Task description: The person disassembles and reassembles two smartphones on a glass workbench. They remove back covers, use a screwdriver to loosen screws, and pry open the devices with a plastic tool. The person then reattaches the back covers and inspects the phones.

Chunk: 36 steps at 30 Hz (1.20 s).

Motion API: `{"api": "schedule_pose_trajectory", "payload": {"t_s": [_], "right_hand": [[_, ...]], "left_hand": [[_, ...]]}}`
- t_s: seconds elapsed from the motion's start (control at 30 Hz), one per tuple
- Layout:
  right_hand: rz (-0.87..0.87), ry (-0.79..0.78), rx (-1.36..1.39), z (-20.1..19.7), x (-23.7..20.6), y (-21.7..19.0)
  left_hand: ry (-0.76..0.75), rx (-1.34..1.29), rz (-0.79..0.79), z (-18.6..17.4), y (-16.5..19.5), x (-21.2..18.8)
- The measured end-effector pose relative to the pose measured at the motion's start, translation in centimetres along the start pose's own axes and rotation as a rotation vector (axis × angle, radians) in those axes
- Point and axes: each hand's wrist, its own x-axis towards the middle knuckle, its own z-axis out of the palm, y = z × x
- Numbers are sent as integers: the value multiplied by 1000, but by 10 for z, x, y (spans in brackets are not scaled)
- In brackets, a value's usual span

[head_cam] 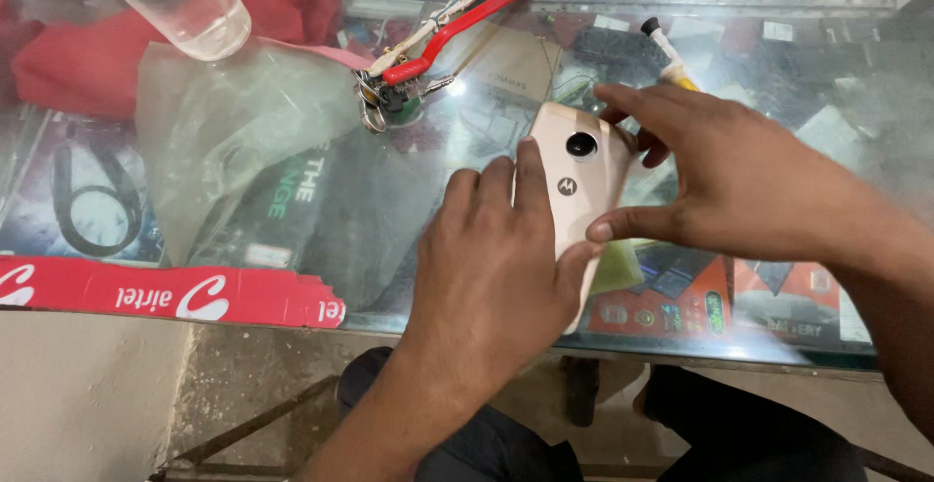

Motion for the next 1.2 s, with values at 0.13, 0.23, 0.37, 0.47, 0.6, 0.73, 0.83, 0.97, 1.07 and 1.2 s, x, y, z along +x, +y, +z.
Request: {"api": "schedule_pose_trajectory", "payload": {"t_s": [0.13,0.23,0.37,0.47,0.6,0.73,0.83,0.97,1.07,1.2], "right_hand": [[-82,82,-107,7,-6,-2],[-56,61,-42,4,-6,3],[-18,-13,152,0,-6,5],[-42,-28,228,-4,-6,6],[24,-65,263,-5,-6,15],[-73,-69,567,1,-4,29],[-68,-63,810,6,0,38],[-12,-40,1028,6,9,42],[39,5,1179,4,9,42],[-86,1,1516,7,2,36]], "left_hand": [[8,-82,71,3,6,-27],[64,-104,96,10,14,-38],[111,-171,-21,22,23,-43],[187,-140,-38,28,28,-43],[237,-126,-33,30,34,-42],[266,-105,0,27,34,-39],[283,-100,21,24,27,-35],[294,-109,-8,27,25,-33],[331,-81,45,31,24,-35],[426,-108,139,35,20,-39]]}}
